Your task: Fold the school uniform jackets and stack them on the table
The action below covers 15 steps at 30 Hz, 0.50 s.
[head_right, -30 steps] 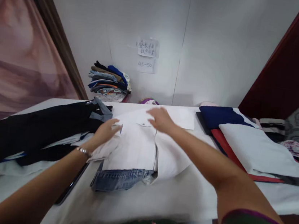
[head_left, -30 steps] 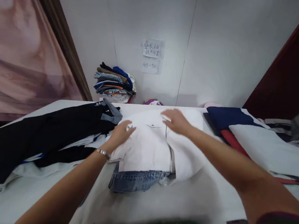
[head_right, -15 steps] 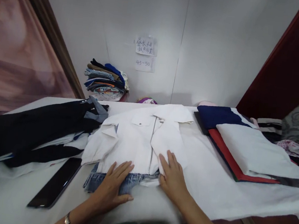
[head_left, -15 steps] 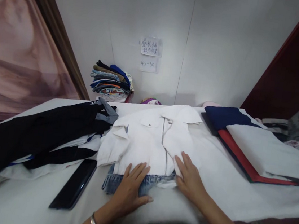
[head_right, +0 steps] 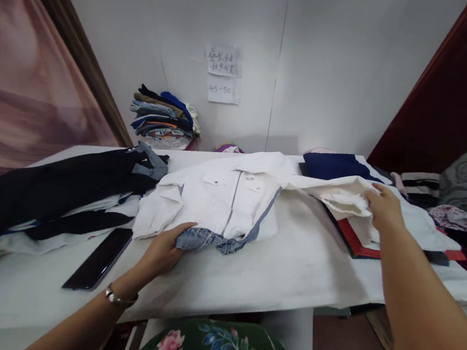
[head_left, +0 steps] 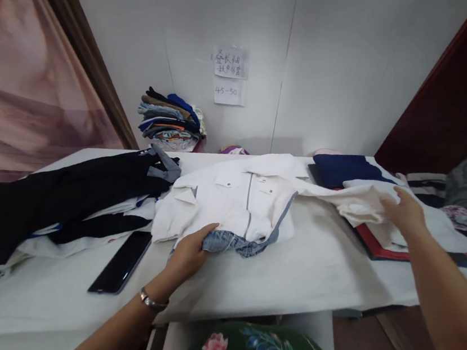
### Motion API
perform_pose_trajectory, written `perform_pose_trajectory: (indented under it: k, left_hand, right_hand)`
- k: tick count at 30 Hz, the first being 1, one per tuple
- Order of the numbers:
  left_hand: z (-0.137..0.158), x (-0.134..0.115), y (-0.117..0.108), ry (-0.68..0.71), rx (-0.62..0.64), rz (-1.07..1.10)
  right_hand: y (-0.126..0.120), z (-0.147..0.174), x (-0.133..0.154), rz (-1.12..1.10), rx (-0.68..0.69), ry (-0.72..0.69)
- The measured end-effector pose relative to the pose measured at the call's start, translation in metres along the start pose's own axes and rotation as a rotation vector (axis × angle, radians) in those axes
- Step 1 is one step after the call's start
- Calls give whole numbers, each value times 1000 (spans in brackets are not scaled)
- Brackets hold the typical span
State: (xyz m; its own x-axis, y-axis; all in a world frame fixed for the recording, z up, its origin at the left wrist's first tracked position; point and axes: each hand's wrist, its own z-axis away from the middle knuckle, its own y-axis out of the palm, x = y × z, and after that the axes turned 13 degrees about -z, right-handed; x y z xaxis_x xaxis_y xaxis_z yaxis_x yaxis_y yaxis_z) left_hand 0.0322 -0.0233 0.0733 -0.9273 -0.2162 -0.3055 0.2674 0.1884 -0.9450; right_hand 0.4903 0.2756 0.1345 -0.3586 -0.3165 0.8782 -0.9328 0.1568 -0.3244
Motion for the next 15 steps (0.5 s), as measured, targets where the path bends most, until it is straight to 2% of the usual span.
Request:
perform_pose_trajectory:
  k: [1,3,4,5,7,9,12,15]
  left_hand:
    - [0,1,0,-5,-7,5]
    - [-1,3,1,-12,-12,-5]
    - [-1,4,2,-15,-12,-10]
    - [-2,5,3,-14,-14,-12]
    - [-6,6,3,-1,-39,-7]
    - [-11,5,0,25,-87,1]
    - [-18,1,-7,81,-166,7]
    - [-25,-1,-15,120,-238,3]
  right_hand:
    - [-5,3,-3,95,-65,-74]
    - [5,28,-5,221,-141,-224]
    - [18,48,-6,238,-70,-313]
    - [35,71,-5,194,21,-328]
    - [75,119,1,85,320,-334]
    - [114,157,13,73,545,-511]
    - [157,181,35,156,683,-673]
    - [180,175,52,203,753,-704]
